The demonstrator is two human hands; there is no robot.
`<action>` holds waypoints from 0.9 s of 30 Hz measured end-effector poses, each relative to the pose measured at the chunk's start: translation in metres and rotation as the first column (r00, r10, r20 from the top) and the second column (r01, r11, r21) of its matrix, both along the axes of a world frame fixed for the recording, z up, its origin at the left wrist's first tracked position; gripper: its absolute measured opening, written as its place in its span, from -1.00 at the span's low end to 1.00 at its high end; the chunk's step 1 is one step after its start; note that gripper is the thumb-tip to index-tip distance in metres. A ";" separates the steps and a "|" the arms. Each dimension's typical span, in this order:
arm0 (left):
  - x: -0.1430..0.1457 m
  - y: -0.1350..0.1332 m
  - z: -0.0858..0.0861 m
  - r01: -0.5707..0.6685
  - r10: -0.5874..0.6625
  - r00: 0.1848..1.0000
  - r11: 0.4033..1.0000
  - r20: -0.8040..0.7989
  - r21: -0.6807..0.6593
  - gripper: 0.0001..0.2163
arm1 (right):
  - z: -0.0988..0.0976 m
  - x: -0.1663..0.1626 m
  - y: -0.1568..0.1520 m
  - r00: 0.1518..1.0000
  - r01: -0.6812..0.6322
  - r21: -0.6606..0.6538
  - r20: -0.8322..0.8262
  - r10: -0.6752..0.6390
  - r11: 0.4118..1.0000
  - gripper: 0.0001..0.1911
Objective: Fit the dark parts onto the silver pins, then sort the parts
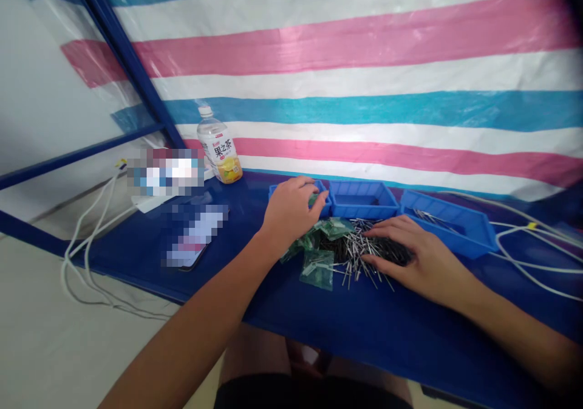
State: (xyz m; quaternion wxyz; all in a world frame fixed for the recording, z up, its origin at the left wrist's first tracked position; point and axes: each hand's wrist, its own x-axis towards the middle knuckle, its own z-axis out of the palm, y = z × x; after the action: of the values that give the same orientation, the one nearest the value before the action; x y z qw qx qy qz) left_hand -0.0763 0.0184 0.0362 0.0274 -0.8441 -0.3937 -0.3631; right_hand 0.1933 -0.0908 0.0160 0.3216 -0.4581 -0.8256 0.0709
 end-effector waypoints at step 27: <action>0.040 -0.039 -0.011 0.514 -0.512 0.858 0.852 0.049 -0.102 -0.73 | -0.002 0.011 -0.001 0.937 0.257 -0.156 -0.200 -0.285 0.954 -0.82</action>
State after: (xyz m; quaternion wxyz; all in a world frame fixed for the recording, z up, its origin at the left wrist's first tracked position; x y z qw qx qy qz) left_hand -0.0367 -0.0207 0.0250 -0.1215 -0.9149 -0.1741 -0.3433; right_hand 0.2042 -0.0918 0.0141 0.3880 -0.5764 -0.7076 0.1286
